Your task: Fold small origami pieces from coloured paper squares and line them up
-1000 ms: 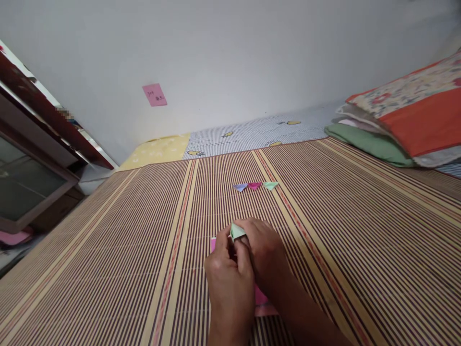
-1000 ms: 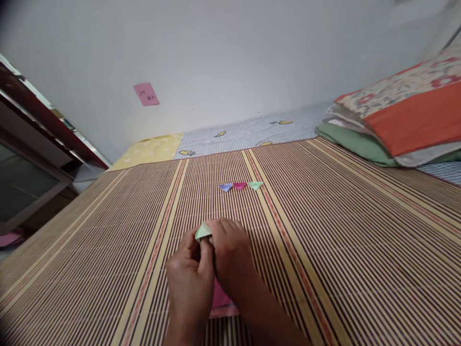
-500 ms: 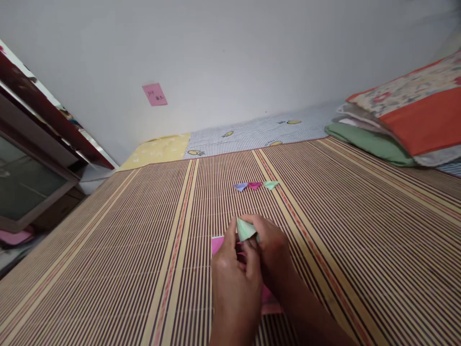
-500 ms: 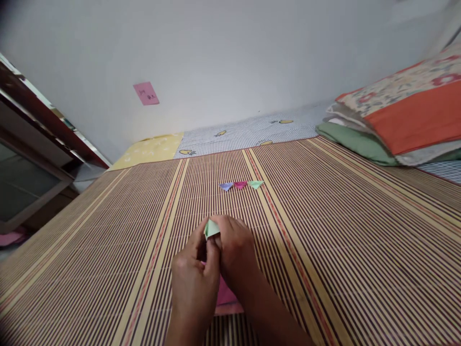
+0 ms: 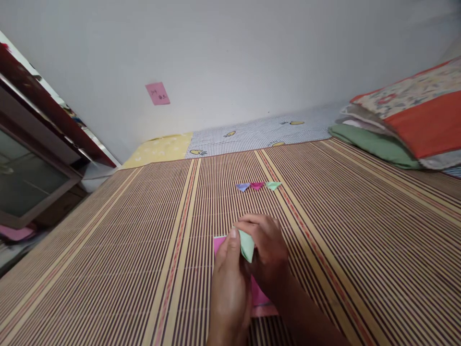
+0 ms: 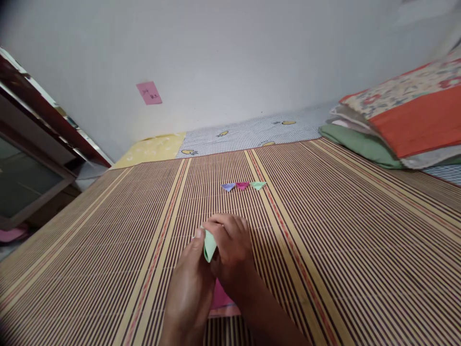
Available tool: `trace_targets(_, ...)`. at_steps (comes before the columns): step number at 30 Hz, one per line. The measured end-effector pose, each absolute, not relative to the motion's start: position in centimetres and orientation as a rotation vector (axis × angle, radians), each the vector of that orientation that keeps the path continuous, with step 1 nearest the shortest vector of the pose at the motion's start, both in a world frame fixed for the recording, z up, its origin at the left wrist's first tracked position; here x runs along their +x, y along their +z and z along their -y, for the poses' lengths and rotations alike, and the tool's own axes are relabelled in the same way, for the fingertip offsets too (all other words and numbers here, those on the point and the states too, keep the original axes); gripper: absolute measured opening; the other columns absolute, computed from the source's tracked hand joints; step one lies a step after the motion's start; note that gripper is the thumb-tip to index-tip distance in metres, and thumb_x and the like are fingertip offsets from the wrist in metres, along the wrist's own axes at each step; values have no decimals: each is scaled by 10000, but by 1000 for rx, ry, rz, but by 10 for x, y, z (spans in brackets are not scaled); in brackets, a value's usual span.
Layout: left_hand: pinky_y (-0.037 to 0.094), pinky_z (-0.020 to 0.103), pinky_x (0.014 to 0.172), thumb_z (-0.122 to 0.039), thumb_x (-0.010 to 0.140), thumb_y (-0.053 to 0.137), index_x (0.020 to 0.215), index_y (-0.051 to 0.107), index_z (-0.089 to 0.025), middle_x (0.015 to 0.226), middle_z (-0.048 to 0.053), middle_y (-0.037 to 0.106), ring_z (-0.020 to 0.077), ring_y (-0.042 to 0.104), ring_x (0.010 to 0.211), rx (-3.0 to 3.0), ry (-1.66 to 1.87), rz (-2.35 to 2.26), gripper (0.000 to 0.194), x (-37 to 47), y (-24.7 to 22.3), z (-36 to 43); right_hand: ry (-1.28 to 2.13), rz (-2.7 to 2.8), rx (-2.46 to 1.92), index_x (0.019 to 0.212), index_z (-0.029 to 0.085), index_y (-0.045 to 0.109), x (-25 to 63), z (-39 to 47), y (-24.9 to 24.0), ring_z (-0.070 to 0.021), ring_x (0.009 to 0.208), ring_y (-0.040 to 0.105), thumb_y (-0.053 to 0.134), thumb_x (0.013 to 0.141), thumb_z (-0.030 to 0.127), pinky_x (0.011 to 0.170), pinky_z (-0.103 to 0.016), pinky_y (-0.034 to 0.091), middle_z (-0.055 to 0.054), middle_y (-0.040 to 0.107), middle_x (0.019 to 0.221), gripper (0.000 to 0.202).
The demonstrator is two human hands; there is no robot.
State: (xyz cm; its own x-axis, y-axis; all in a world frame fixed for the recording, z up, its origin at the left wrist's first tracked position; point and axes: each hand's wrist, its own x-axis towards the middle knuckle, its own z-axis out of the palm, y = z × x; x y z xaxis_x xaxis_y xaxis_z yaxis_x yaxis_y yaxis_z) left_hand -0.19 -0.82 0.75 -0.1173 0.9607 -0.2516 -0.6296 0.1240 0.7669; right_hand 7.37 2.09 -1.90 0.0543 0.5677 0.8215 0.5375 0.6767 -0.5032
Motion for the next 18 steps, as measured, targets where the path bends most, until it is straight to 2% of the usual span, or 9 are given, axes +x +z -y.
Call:
trace_targets(3, 512, 327, 795, -498, 817, 761, 928, 744, -134, 888, 69, 680, 204, 645, 858, 490, 1445, -885, 381, -2, 5, 7, 95, 1529, -952, 1020, 202, 633, 73, -21, -17, -237, 950, 647, 593, 963, 162, 825, -404, 494, -86, 692, 1006, 81)
trace_targets(7, 501, 292, 732, -443, 865, 724, 871, 725, -137, 808, 34, 638, 160, 598, 747, 593, 1482, -909, 306, -3, 3, 6, 201, 1540, -924, 951, 196, 621, 74, -22, -15, -221, 897, 647, 583, 945, 131, 780, -378, 512, -68, 682, 940, 76)
trace_targets(12, 497, 288, 741, -446, 903, 678, 940, 715, -138, 848, 49, 667, 167, 613, 772, 695, 1438, -993, 312, -12, 3, 5, 427, 1647, -847, 1055, 182, 660, 80, -24, -12, -213, 1003, 658, 502, 946, 95, 848, -365, 539, -82, 686, 1039, 210)
trace_targets(18, 503, 297, 786, -454, 915, 669, 1102, 724, -154, 946, 73, 719, 184, 659, 844, 813, 1373, -1006, 358, -22, 1, 3, 393, 1714, -859, 1141, 194, 684, 87, -25, -9, -236, 1055, 651, 460, 964, 120, 907, -418, 534, -94, 698, 1098, 295)
